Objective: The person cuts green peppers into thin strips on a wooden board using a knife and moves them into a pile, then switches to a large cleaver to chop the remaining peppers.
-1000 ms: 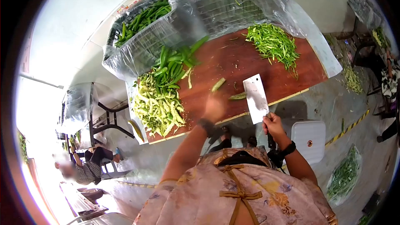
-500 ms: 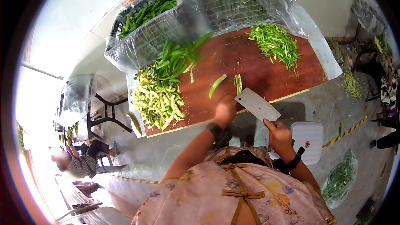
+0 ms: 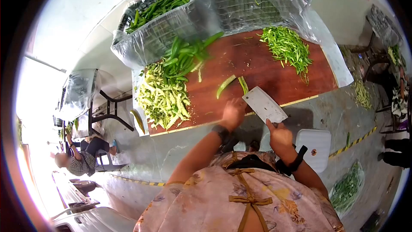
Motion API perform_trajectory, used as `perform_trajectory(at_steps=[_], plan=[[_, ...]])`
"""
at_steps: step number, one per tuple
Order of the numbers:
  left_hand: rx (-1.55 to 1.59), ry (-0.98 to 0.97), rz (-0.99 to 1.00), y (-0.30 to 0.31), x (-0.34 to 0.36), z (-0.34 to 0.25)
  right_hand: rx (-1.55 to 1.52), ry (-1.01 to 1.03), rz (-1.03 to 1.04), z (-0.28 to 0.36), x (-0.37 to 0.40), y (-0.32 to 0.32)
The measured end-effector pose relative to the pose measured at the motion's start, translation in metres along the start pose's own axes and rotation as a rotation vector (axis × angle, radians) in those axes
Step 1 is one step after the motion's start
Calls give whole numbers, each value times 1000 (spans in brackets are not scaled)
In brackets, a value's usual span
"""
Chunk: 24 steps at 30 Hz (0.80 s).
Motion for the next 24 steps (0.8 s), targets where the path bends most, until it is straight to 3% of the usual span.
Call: perform_trajectory(at_steps=[7,10,13,24], plan=[[-89,-4,49,11,-5,-3,-17,17,-27,1,-4,3],[-99,-33,-43,19,-7,-4,-21,-27,49,-1,-7,5],[-73,-11,85,9,-7,0,-58,15,14,3,-20,-3],[-37,-103,-25,12,-6,-1,-35,0,82,8,-37,-8]])
Point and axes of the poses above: each hand's wrist, its own x-axis away from the middle knuckle, its own y-axis out of the back of the hand, z = x × y, the point moved 8 cm from there along -x, towards the middle knuckle, and after that the axes turned 7 degrees about -x, right-handed, at the moved point
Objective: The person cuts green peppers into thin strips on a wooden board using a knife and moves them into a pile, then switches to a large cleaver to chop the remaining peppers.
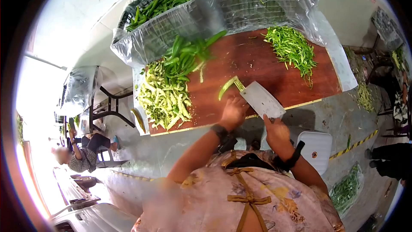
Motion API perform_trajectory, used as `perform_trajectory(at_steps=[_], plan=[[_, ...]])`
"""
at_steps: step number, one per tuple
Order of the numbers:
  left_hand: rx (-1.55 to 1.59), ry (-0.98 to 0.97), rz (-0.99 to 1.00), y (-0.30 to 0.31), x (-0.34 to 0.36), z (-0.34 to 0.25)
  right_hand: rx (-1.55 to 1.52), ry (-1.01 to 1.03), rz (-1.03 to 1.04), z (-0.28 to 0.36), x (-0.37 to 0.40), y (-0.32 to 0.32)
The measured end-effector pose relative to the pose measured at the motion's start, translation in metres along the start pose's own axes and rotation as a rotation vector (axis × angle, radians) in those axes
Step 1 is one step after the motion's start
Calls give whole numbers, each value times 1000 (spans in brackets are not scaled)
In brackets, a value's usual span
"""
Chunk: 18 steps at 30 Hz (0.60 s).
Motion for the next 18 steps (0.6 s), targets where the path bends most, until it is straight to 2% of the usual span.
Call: perform_trajectory(at_steps=[10,13,16,18], plan=[[46,-24,-9,-2,-1,2,-63,55,-51,4,-8,5],[-2,0,65,-9,-3,3,-76,113,-115,-1,-7,-5],[-6,-28,-12,-2,-2,0,-89,183,-205,8,-30,-8],[22,-42,-33,0,-2,1,-90,138,-165,11,-35,-9]])
Point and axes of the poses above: each hand's wrist, its own x-axis away from the middle knuckle, its own y-axis out of the back of the hand, z = x × y, the point moved 8 cm from there along -x, towards the middle knuckle, and after that the axes turned 7 degrees about -x, right-handed, at the moved point
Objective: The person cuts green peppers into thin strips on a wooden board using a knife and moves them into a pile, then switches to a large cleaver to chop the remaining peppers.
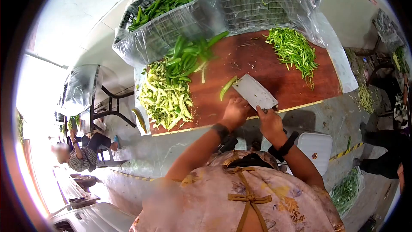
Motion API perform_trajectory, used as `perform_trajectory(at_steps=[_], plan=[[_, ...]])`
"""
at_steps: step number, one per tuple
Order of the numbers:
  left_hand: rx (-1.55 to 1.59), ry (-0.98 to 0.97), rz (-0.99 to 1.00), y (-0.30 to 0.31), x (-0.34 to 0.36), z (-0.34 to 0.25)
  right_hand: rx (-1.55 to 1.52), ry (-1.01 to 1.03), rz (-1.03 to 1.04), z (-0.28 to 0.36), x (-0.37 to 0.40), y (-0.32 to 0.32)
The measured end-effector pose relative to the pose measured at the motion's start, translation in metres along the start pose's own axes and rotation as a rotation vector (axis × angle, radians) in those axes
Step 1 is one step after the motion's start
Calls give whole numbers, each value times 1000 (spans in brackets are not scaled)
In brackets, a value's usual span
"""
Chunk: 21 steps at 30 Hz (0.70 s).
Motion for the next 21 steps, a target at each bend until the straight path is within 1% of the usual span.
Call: perform_trajectory(at_steps=[1,3,5,7,8,10,12,13,15,16,17,18,19,20,21], plan=[[-2,-1,-2,0,0,1,5,-54,40,-3,-2,-1],[-61,2,36,-3,1,1,0,-36,55,-4,10,8],[-32,11,45,-4,-1,3,-9,-10,72,-5,11,6],[5,13,57,-3,-2,1,-42,40,-3,-5,9,4],[0,8,56,-1,-2,-1,-39,40,-3,-6,3,-3],[-10,5,52,-3,-2,-1,82,14,64,0,-27,-14],[105,40,21,-2,-4,4,62,6,71,6,-41,-4],[101,38,21,1,-4,4,29,5,70,8,-45,2],[-22,38,30,2,-3,1,-1,5,72,4,-43,5],[-21,42,25,-3,-1,4,-52,16,-29,-3,-39,14],[48,38,-16,-7,1,9,-104,27,-130,-10,-33,24],[118,30,-55,-9,2,13,-101,28,-130,-13,-28,29],[120,30,-57,-3,-1,14,-96,-57,-81,-20,-22,34],[104,94,-2,-1,-4,23,-91,-144,-33,-29,-15,36],[88,157,55,3,-10,32,-121,-116,-93,-30,-7,42]])
Point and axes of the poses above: each hand's wrist, its own x-axis away from the middle knuckle, its own y-axis out of the back of the hand, z = x × y, the point moved 8 cm from there along -x, towards the middle knuckle, and after that the axes turned 7 degrees about -x, right-handed, at the moved point
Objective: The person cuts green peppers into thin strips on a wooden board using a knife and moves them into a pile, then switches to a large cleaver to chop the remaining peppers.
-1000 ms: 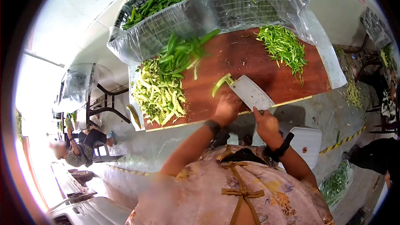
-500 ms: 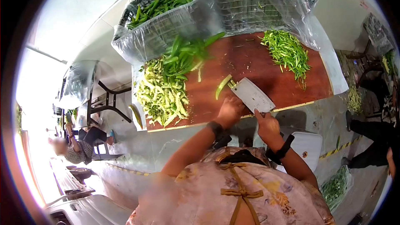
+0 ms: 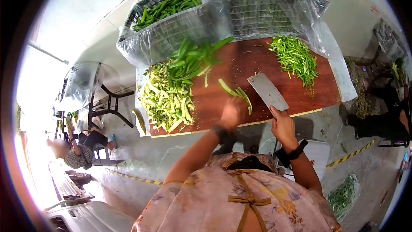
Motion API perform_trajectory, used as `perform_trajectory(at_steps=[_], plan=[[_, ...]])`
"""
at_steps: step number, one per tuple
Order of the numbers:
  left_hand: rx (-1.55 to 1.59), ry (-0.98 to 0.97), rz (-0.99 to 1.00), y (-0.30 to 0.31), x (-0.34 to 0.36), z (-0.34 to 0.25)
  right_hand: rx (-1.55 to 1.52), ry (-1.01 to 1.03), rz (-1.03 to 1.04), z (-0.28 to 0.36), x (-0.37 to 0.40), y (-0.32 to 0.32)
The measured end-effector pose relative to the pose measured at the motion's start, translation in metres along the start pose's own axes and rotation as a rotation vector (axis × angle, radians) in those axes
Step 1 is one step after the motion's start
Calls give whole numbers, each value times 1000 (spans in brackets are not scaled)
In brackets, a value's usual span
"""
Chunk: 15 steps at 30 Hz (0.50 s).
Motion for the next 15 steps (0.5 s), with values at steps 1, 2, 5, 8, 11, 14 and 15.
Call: perform_trajectory(at_steps=[1,2,5,8,11,14,15], plan=[[3,-3,1,7,-8,2,2,-3,-1,3,6,5],[-8,-8,-65,19,-18,4,6,-67,27,2,13,11],[-75,-22,-69,28,-38,11,27,-137,47,-11,35,10],[-200,-130,-141,22,-42,7,63,-170,55,-18,52,11],[-269,-35,-44,-13,-42,16,57,-193,34,-26,65,13],[-382,157,-38,-26,-36,12,42,-200,-6,-26,71,20],[-281,261,165,-29,-35,7,51,-215,-10,-27,73,22]])
Point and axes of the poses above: each hand's wrist, its own x-axis away from the middle knuckle, its own y-axis out of the back of the hand, z = x × y, the point moved 8 cm from there along -x, towards the middle knuckle, and after that the axes turned 7 degrees about -x, right-handed, at the moved point
